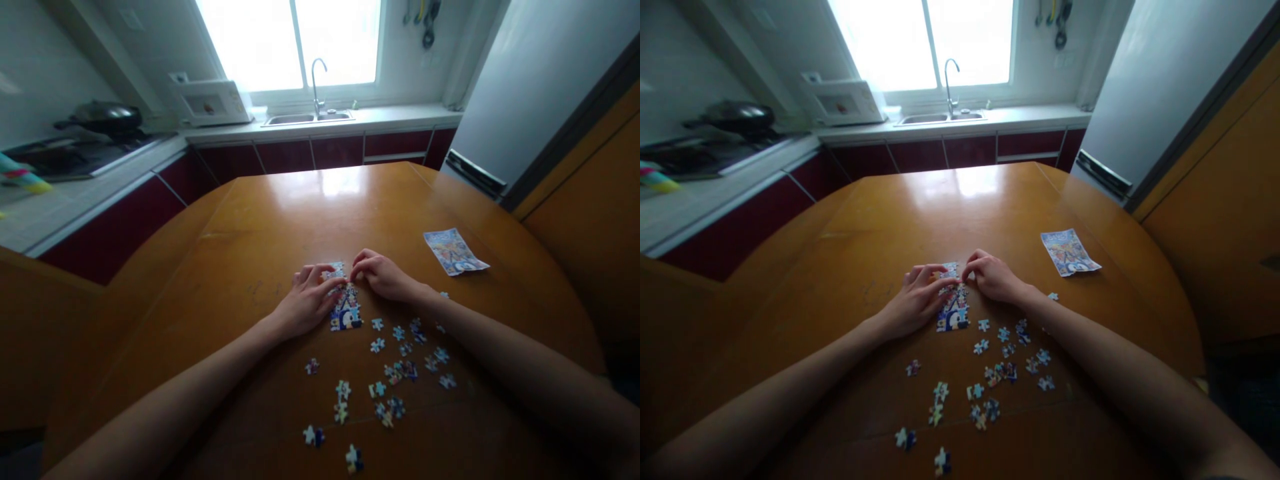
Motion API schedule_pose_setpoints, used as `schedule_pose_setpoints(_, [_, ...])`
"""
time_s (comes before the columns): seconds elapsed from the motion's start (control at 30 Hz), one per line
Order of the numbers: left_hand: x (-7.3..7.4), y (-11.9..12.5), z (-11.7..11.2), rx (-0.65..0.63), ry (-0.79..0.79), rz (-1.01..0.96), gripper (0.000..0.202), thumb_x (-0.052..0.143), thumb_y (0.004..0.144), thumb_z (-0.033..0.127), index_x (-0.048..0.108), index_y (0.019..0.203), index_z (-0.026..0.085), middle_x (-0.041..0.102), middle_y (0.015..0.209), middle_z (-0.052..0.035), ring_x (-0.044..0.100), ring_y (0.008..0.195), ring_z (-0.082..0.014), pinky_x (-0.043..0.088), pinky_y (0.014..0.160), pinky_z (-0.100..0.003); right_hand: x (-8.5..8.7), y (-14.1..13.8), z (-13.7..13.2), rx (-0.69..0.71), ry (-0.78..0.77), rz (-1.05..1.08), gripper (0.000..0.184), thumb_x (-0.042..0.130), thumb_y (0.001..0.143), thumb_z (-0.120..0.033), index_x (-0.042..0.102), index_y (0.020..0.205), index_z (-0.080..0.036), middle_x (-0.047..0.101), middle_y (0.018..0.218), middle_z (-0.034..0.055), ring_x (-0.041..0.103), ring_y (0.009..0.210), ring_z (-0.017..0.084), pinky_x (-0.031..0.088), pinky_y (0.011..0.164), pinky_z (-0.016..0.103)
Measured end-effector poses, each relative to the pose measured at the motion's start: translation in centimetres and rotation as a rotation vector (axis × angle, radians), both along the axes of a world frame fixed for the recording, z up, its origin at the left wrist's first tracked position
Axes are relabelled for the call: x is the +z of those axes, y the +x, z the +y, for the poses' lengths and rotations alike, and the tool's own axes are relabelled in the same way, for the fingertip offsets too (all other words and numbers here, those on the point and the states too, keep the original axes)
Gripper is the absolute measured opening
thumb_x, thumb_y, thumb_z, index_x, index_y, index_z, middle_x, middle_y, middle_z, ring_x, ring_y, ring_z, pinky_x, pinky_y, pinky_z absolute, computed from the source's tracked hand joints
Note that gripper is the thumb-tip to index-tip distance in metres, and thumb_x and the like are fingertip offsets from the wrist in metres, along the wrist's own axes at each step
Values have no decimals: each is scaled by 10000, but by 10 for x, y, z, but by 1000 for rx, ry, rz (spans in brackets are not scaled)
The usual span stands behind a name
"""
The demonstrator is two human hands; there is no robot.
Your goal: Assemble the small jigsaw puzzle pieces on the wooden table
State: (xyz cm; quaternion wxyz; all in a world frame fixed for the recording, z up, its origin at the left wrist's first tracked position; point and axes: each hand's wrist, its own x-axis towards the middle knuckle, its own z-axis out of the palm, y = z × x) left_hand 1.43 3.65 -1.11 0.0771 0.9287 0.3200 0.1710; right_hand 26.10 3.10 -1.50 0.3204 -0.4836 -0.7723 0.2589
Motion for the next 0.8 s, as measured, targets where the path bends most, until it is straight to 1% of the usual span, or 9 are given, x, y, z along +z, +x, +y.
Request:
schedule_pose_setpoints(0.13, [1,1,1,-4,13,6,302,506,1025,387,605,1309,356,477,1369,-72,404,1256,-298,388,1065,-536,1,-1,-1,1,5,-21,247,584,874,-81,778,832,-228,639,1029,54,613,926,177,473,899,325])
schedule_pose_setpoints(0.23, [1,1,1,2,13,6,294,509,1025,385,609,1300,363,487,1361,-63,410,1255,-294,383,1070,-536,1,-1,-1,-2,2,-33,244,585,875,-82,778,844,-228,638,1035,55,611,930,178,475,899,325])
schedule_pose_setpoints(0.43, [1,0,2,-8,3,-2,314,529,1017,349,596,1323,366,495,1356,-65,409,1257,-291,384,1073,-532,4,-1,-3,12,6,-24,275,564,860,-49,776,833,-221,629,1030,59,612,942,179,475,907,322])
schedule_pose_setpoints(0.63, [0,0,2,-4,4,-11,303,527,1018,375,615,1308,389,499,1347,-60,419,1244,-294,392,1064,-536,-1,-1,1,19,-10,0,329,537,824,3,778,833,-219,635,1036,58,615,949,169,477,915,319])
schedule_pose_setpoints(0.7, [0,0,2,-5,0,-6,314,527,1017,380,604,1322,396,495,1351,-60,415,1248,-296,393,1065,-537,6,1,3,16,-12,44,325,530,832,3,774,848,-211,641,1029,64,618,941,161,486,890,303])
schedule_pose_setpoints(0.73, [0,0,2,-5,-2,-4,320,525,1018,381,597,1330,398,493,1353,-59,412,1253,-298,394,1065,-537,13,2,2,7,-5,64,316,529,838,-3,771,864,-205,647,1017,66,620,925,157,492,862,294])
schedule_pose_setpoints(0.8, [0,0,2,-3,-7,-4,325,522,1020,383,589,1337,401,491,1353,-56,409,1259,-298,391,1070,-538,32,6,-2,-37,29,67,276,540,854,-35,764,900,-192,664,968,67,618,864,154,493,788,282])
